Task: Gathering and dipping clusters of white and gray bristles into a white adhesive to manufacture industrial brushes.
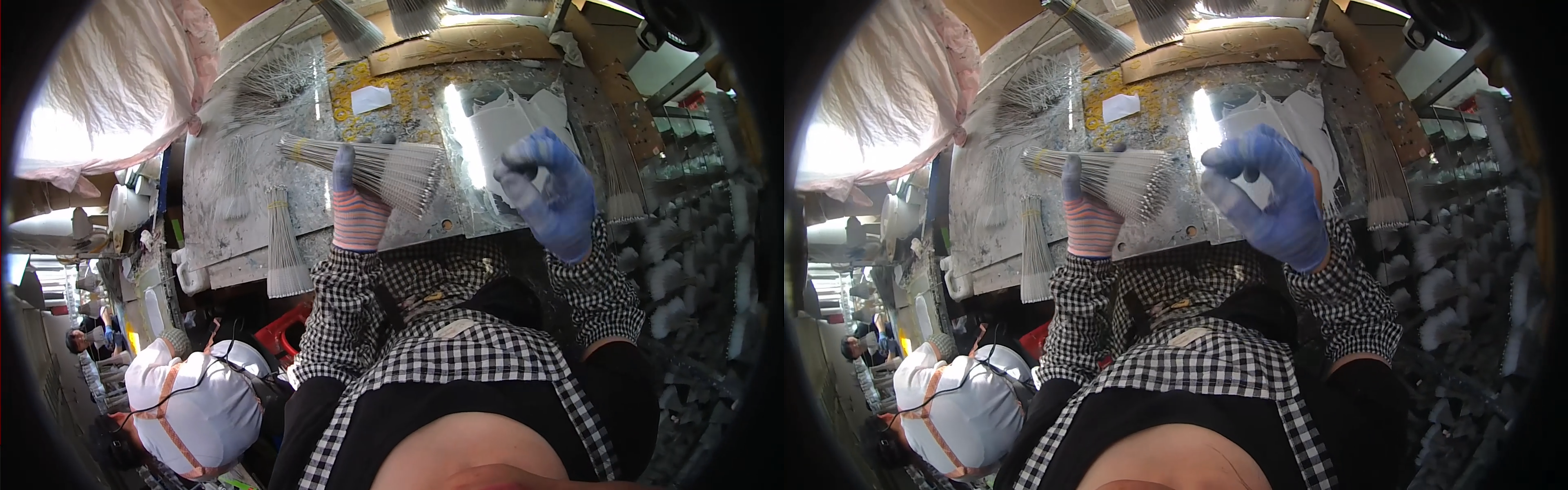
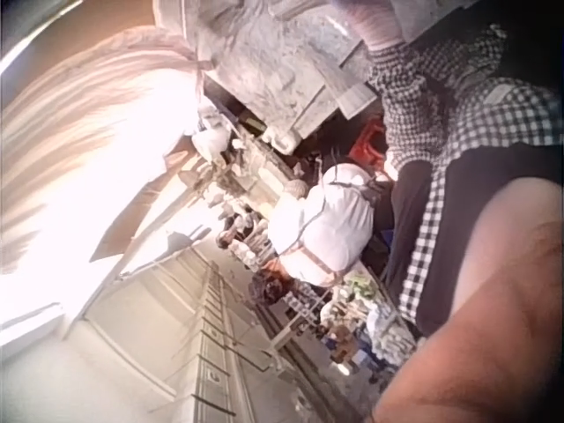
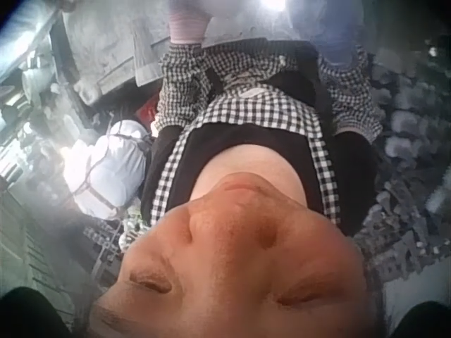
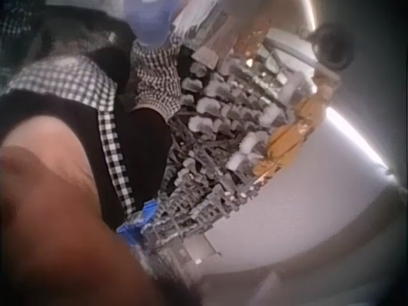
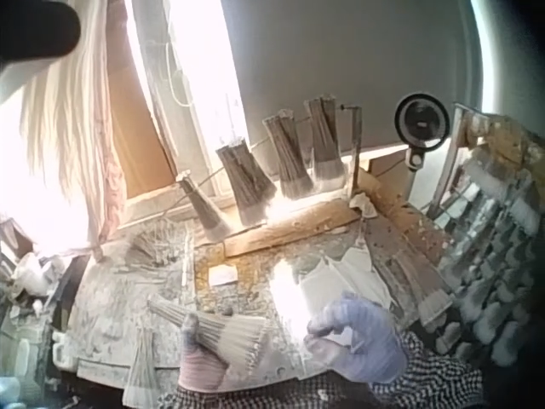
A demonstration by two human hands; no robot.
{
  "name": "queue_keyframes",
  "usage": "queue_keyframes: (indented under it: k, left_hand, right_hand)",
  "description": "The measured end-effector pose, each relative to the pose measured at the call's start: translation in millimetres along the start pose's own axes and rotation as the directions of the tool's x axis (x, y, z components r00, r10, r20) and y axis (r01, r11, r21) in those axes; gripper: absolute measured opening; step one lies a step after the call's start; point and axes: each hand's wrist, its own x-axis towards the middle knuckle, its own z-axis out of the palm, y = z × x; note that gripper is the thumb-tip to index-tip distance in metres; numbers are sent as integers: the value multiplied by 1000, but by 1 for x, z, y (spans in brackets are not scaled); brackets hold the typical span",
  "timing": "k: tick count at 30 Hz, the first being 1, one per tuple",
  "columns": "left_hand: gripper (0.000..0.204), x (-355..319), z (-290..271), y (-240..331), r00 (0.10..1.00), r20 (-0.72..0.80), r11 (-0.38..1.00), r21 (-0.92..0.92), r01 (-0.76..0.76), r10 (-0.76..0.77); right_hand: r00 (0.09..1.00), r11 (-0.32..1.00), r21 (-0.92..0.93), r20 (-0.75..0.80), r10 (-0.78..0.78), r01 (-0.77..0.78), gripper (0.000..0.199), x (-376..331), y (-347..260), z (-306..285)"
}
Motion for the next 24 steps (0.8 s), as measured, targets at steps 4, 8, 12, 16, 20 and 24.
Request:
queue_keyframes:
  k: [4, 8, 12, 16, 20, 24]
  left_hand:
    - [34, 23, 12, 8, 999, 23, 948, 314, -52, 47]
    - [36, 37, 30, 3, 983, 172, 856, 496, -142, 63]
    - [41, 47, 51, -7, 983, 181, 720, 683, -121, -7]
    - [41, 61, 66, -26, 979, 203, 674, 724, -149, -1]
    - [40, 82, 78, -50, 969, 247, 577, 793, -193, -15]
    - [41, 95, 87, -71, 947, 320, 609, 755, -244, -18]
  right_hand:
    - [925, 949, -164, 233, 301, -268, 21, 8, 14, -4]
    - [829, 915, -274, 401, 390, -297, 27, 13, 29, 1]
    - [750, 887, -293, 475, 460, -358, 35, 14, 52, 2]
    - [714, 846, -399, 469, 520, -354, 37, 13, 68, -6]
    - [700, 783, -424, 373, 608, -455, 31, 5, 75, -19]
    - [803, 818, -433, 285, 524, -380, 32, -10, 90, -31]
